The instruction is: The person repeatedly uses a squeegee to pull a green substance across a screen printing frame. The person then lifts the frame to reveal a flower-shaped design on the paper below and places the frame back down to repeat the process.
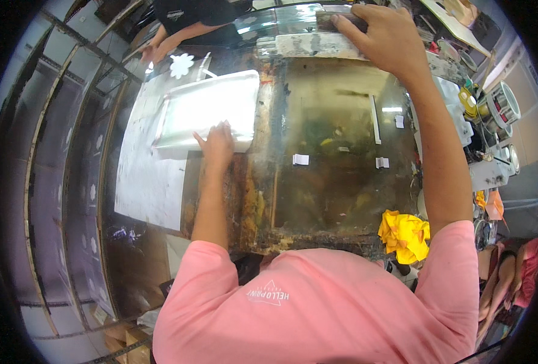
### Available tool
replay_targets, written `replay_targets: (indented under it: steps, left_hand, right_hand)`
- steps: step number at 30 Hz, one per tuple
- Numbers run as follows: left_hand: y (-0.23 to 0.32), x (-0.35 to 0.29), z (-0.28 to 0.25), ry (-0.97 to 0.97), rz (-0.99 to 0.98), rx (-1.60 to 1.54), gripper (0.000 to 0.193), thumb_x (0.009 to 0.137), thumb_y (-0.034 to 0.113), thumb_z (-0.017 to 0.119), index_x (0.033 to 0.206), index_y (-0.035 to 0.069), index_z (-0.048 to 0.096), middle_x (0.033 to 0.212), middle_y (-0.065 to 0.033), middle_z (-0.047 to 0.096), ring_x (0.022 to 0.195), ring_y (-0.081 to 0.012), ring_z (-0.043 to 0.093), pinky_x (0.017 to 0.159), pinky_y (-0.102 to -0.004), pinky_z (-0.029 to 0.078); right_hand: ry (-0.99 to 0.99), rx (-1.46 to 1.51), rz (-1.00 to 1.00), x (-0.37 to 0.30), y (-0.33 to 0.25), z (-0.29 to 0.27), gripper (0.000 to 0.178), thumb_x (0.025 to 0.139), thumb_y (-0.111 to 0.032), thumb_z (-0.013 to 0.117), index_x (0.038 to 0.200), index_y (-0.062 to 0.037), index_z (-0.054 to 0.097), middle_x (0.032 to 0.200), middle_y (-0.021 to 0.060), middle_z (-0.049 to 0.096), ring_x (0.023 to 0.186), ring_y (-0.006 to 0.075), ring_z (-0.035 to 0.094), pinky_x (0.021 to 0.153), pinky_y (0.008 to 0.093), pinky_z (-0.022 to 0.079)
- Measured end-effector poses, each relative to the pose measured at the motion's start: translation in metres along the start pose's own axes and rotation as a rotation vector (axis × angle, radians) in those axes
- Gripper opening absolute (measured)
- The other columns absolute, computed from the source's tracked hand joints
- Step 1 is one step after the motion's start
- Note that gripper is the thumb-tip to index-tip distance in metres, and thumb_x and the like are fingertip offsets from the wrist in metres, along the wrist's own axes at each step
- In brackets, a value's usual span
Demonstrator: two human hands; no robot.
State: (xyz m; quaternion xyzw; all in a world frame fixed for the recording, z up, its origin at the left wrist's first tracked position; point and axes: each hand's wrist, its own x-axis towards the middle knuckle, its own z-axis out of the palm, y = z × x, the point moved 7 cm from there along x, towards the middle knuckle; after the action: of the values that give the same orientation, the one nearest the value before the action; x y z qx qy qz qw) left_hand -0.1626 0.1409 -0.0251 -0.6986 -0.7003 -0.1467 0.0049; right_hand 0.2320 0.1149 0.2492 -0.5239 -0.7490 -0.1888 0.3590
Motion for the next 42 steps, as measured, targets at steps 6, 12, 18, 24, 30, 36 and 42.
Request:
replay_targets:
  steps: [6, 12, 18, 24, 30, 36, 42]
  left_hand:
    - [0.081, 0.005, -0.037, -0.047, 0.390, 0.164, 0.044, 0.114, 0.034, 0.037, 0.118, 0.009, 0.074, 0.096, -0.0158, 0.074, 0.103, -0.0385, 0.072, 0.122, -0.0692, 0.023]
    - [0.223, -0.075, 0.050, -0.342, 0.542, -0.054, 0.085, 0.101, 0.075, 0.041, 0.154, 0.010, 0.056, 0.158, -0.0247, 0.051, 0.150, -0.0443, 0.042, 0.127, -0.0683, 0.010]
    - [0.301, -0.101, 0.088, -0.226, 0.757, -0.167, 0.123, 0.077, 0.097, 0.053, 0.162, 0.008, 0.045, 0.171, -0.0291, 0.027, 0.161, -0.0477, 0.020, 0.128, -0.0687, 0.003]
    - [0.320, -0.102, 0.093, -0.246, 0.853, -0.229, 0.127, 0.073, 0.098, 0.056, 0.161, 0.008, 0.046, 0.171, -0.0286, 0.028, 0.161, -0.0468, 0.019, 0.128, -0.0693, 0.001]
    - [0.333, -0.119, 0.089, -0.288, 0.877, -0.231, 0.128, 0.071, 0.100, 0.054, 0.161, 0.010, 0.047, 0.172, -0.0263, 0.028, 0.162, -0.0443, 0.019, 0.127, -0.0702, 0.000]
    - [0.329, -0.119, 0.083, -0.193, 0.832, -0.290, 0.124, 0.070, 0.100, 0.054, 0.154, 0.008, 0.056, 0.167, -0.0266, 0.037, 0.160, -0.0454, 0.025, 0.127, -0.0706, -0.001]
    - [0.325, -0.121, 0.083, -0.165, 0.833, -0.309, 0.121, 0.071, 0.099, 0.054, 0.150, 0.008, 0.061, 0.164, -0.0265, 0.042, 0.157, -0.0471, 0.030, 0.128, -0.0696, 0.003]
  right_hand:
    - [-0.039, -0.094, 0.006, 0.008, -0.001, -0.002, 0.055, 0.096, -0.053, 0.061, 0.081, -0.0020, 0.074, 0.085, 0.0209, 0.074, 0.088, 0.0392, 0.072, 0.085, 0.0525, 0.049]
    - [-0.011, -0.084, -0.024, 0.007, 0.001, -0.001, 0.055, 0.097, -0.052, 0.059, 0.083, -0.0010, 0.075, 0.088, 0.0209, 0.076, 0.089, 0.0389, 0.072, 0.086, 0.0507, 0.047]
    - [-0.050, -0.063, -0.039, 0.007, 0.002, 0.003, 0.059, 0.098, -0.053, 0.055, 0.084, 0.0003, 0.076, 0.085, 0.0219, 0.075, 0.088, 0.0388, 0.073, 0.087, 0.0518, 0.047]
    - [-0.067, -0.075, 0.010, 0.018, 0.010, 0.004, 0.061, 0.097, -0.053, 0.052, 0.081, 0.0009, 0.077, 0.080, 0.0245, 0.074, 0.084, 0.0412, 0.073, 0.087, 0.0531, 0.052]
    - [-0.033, -0.102, -0.045, 0.031, 0.011, 0.005, 0.063, 0.095, -0.053, 0.052, 0.079, 0.0021, 0.077, 0.082, 0.0265, 0.074, 0.085, 0.0423, 0.073, 0.088, 0.0518, 0.054]
    - [-0.032, -0.086, -0.021, 0.031, 0.016, 0.009, 0.063, 0.095, -0.054, 0.053, 0.083, 0.0025, 0.077, 0.085, 0.0277, 0.074, 0.089, 0.0435, 0.073, 0.091, 0.0515, 0.053]
    - [-0.049, -0.115, -0.009, 0.028, 0.015, 0.008, 0.063, 0.096, -0.055, 0.052, 0.084, 0.0021, 0.078, 0.085, 0.0270, 0.075, 0.090, 0.0429, 0.072, 0.091, 0.0513, 0.052]
